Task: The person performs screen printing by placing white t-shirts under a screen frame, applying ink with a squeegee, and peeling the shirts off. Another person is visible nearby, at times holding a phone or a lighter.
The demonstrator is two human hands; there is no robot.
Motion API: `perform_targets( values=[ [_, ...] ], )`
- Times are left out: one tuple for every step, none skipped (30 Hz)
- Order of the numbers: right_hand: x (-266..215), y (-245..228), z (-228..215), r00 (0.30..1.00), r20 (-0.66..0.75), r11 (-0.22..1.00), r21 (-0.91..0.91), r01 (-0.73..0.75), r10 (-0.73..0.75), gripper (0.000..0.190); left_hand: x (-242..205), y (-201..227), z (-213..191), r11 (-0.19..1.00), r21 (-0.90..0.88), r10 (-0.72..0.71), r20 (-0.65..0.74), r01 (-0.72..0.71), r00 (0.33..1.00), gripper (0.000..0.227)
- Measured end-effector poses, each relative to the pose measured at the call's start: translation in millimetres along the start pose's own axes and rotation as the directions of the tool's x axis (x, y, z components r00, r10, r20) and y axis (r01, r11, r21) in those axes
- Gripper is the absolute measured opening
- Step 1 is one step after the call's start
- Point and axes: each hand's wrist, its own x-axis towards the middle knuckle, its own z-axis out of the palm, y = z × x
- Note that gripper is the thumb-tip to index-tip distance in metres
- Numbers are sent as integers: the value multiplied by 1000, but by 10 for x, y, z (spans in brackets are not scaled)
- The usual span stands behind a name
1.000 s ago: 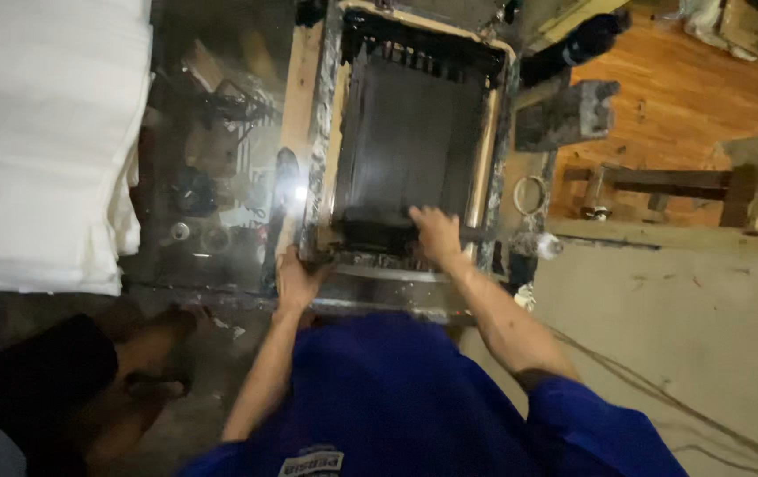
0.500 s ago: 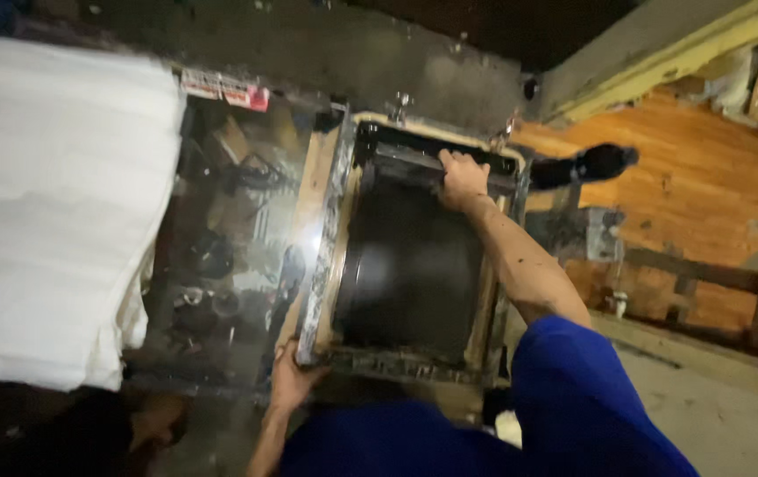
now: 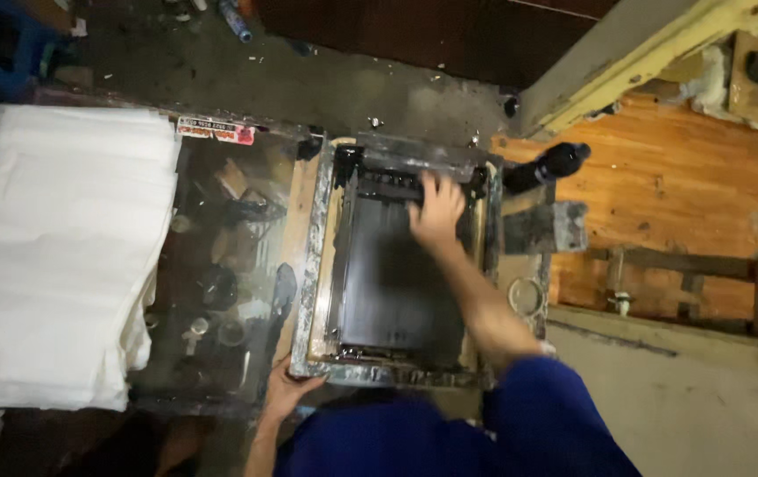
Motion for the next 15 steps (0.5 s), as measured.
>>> perform_targets(
  values=[
    [-508, -53, -351, 1000, -7, 1000, 5, -13, 13, 74, -110, 180, 26, 1000, 13, 4, 8, -4, 1000, 59],
    [-977, -192, -697, 992, 115, 997, 73, 36, -45, 63, -220, 358, 57, 998, 67, -13, 1, 13, 1000, 62],
    [-1421, -390, -1065, 968, 229, 987, 144, 71, -103, 53, -313, 543, 103, 992, 123, -30, 0, 30, 1000, 65],
    [-1685, -410, -1337, 972, 219, 988, 144, 53, -84, 53, -314, 787, 120, 990, 139, -27, 15, 25, 1000, 65],
    [-2036, -402, -1629, 983, 148, 983, 160, 84, -108, 44, -428, 940, 171, 967, 251, -21, -66, 37, 998, 61],
    [-2391, -400, -1910, 989, 76, 978, 174, 116, -130, 36, -533, 1076, 221, 932, 359, -5, -144, 57, 990, 58],
    [-2360, -510, -2267, 989, 97, 981, 173, 92, -110, 36, -588, 1211, 269, 926, 369, -30, -137, 79, 990, 58],
    [-2310, -608, -2616, 984, -37, 964, 200, 177, -174, 31, -631, 1339, 328, 916, 338, 248, -55, -216, 967, 50],
    [-2151, -693, -2916, 952, -198, 939, 210, 273, -232, 27, -517, 1536, 414, 811, 276, 531, 20, -515, 847, 42],
    [-1958, -653, -2902, 955, -202, 944, 208, 257, -216, 27, -279, 1554, 466, 809, 280, 529, 38, -518, 848, 42],
    [-1794, -596, -2905, 883, -400, 950, 81, 300, -245, 15, -95, 1537, 531, 763, 226, 596, 116, -606, 794, 42],
    [-1628, -533, -2908, 768, -571, 947, -56, 315, -289, 10, 90, 1519, 599, 712, 163, 657, 188, -683, 730, 43],
    [-1558, -652, -3046, 771, -567, 947, -60, 315, -292, 10, 91, 1091, 491, 716, 158, 654, 188, -680, 733, 43],
    [-1478, -779, -3197, 760, -573, 939, -48, 342, -306, 5, 84, 677, 389, 568, 453, 573, 381, -687, 725, 56],
    [-1303, -904, -3376, 728, -609, 930, -50, 363, -316, 4, 298, 431, 336, 293, 658, 448, 547, -694, 708, 75]
  ],
)
